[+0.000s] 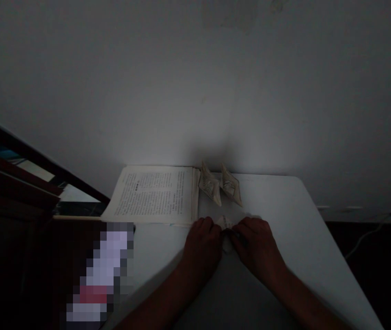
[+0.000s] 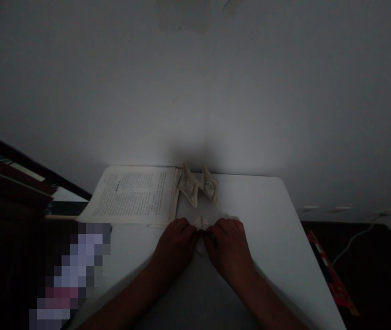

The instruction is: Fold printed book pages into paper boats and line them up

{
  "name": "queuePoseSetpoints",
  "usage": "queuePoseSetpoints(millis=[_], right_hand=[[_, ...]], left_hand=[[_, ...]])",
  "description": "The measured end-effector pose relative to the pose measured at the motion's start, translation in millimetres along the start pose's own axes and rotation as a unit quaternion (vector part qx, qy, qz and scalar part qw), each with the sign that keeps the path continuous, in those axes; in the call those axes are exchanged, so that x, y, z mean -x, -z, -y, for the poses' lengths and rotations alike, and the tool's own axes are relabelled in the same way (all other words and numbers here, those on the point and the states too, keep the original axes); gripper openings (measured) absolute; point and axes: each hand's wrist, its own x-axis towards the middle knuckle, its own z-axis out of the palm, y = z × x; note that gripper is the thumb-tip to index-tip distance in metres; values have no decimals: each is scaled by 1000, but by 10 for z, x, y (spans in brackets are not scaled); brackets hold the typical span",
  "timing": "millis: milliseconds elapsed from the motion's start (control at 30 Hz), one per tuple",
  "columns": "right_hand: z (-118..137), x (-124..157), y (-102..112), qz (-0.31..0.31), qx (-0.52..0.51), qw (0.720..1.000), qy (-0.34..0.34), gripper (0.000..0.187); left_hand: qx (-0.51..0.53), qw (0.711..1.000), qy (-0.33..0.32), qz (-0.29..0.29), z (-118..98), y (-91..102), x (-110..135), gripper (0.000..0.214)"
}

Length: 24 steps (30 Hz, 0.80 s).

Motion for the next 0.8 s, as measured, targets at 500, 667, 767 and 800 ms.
queuePoseSetpoints(millis=[500,667,767,800], right_hand=[[53,-40,90,44,5,994,-103,22],[63,-60,91,39,11,993,-112,23],[37,-62,88,49,0,993,-110,20],[25,-62,89,53,-6,993,-108,19]], left_hand=[[64,986,109,108,35,170,-106,21],[71,984,108,124,51,194,-133,24],[68,984,89,137,77,198,-121,21],[67,984,90,137,85,199,-113,20]])
